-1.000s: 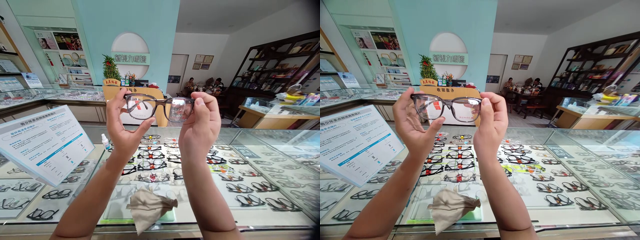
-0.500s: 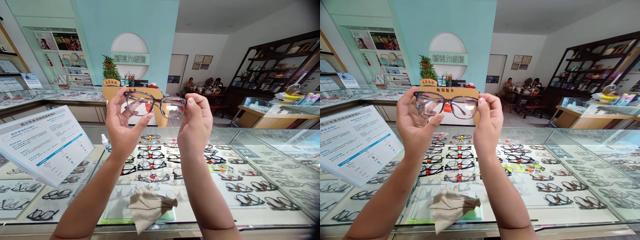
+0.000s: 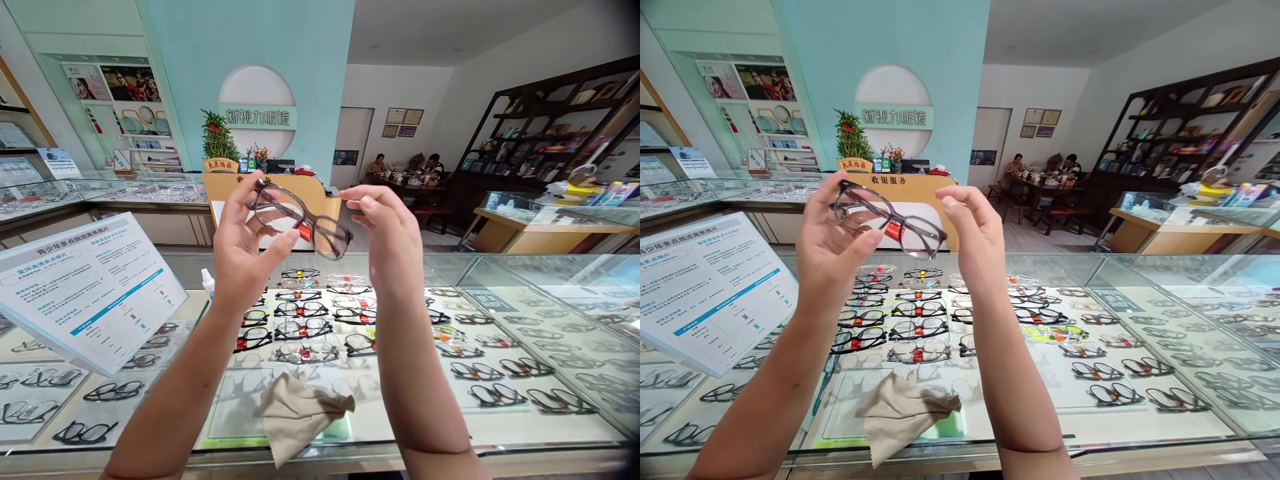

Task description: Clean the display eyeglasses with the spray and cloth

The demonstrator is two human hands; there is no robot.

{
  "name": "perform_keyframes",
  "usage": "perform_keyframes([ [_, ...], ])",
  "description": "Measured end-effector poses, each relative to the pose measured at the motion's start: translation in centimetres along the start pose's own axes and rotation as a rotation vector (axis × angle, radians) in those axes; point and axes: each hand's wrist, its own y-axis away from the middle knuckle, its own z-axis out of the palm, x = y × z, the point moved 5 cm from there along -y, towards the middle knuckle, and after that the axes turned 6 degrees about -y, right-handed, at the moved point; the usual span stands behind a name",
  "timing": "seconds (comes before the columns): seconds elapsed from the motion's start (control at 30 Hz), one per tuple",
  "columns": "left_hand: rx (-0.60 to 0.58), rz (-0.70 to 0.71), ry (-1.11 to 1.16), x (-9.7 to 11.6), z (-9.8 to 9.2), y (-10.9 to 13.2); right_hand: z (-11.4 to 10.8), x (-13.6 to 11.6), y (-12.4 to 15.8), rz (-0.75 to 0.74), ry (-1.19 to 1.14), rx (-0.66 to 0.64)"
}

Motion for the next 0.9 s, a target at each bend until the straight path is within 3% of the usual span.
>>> perform_keyframes([
  [0.2, -0.203, -0.019, 0.050, 0.5, 0.3, 0.1, 1.5, -1.2, 0.5, 0.185, -0.098, -0.423],
  [0.37, -0.267, -0.010, 0.086, 1.0, 0.3, 0.0, 1.8, -0.3, 0.6, 0.263, -0.193, -0.472],
  [0.63, -0.168, -0.020, -0.072, 1.9, 0.0, -0.2, 1.7, -0.6, 0.5, 0.134, -0.137, -0.408],
  [0.8, 0.149, -0.075, -0.317, 3.0, -1.1, 0.3, 2.0, -1.3, 0.9, -0.068, 0.069, -0.146],
  [0.9, 0.040, -0.225, -0.383, 3.1, -0.4, 0.6, 2.8, -1.8, 1.4, -0.199, 0.151, -0.061],
])
